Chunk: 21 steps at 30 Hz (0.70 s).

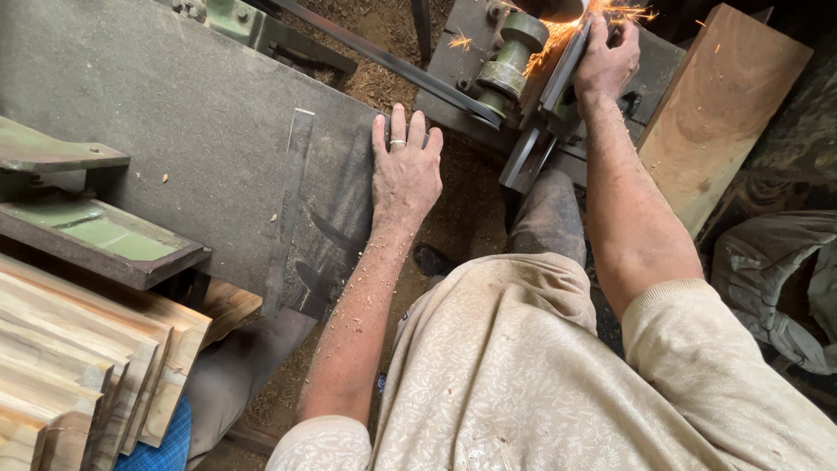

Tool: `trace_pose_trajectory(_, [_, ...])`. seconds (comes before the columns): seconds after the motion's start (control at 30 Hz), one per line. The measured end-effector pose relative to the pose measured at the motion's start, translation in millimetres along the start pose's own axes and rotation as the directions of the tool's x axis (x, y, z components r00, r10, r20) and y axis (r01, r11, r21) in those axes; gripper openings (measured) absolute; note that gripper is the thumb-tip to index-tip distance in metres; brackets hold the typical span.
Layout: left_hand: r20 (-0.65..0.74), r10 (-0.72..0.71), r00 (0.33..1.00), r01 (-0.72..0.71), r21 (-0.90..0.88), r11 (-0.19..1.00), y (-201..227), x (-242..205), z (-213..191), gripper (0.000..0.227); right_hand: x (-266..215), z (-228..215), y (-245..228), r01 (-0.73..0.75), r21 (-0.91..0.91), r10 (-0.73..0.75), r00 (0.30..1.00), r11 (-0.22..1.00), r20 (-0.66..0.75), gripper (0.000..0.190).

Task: The person sharpens a long metal blade using a bench grinder. They hold the blade against the spinning grinding wheel, moving it back and forth to create sparks and refine the edge. The person repeatedly adjusts the blade's position and angle during the process.

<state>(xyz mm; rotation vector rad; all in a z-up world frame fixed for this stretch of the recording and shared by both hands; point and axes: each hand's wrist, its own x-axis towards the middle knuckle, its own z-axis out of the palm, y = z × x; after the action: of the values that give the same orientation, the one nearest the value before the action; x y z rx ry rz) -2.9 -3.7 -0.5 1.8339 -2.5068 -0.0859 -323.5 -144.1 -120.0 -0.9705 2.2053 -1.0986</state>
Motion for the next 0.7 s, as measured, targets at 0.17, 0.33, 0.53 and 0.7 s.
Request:
trace_pose_trajectory(0.17, [-0.007,0.006,1.000,-0.006,0.026,1.000,0.4,0.4,-2.4,0.033,8.6,2.9,2.4,0.093,-0.053,-0.096,0.994,0.994,-0.048,0.059])
trace_pose_trajectory(0.33, [-0.011,0.007,1.000,-0.007,0.018,1.000,1.1,0.8,-5.9,0.033,16.4,5.1,1.8,0.035,-0.006,-0.035,0.999,0.999,-0.025,0.057])
trace_pose_trajectory(0.53, [-0.011,0.007,1.000,-0.007,0.002,1.000,1.5,1.3,-9.3,0.033,23.2,4.8,-0.5,0.046,-0.023,-0.046,0.998,0.999,-0.030,0.057])
trace_pose_trajectory(0.7, [0.026,0.006,1.000,-0.006,0.005,1.000,2.3,2.0,-11.1,0.035,28.7,5.1,-0.8,0.040,-0.007,-0.040,0.999,0.999,-0.015,0.055])
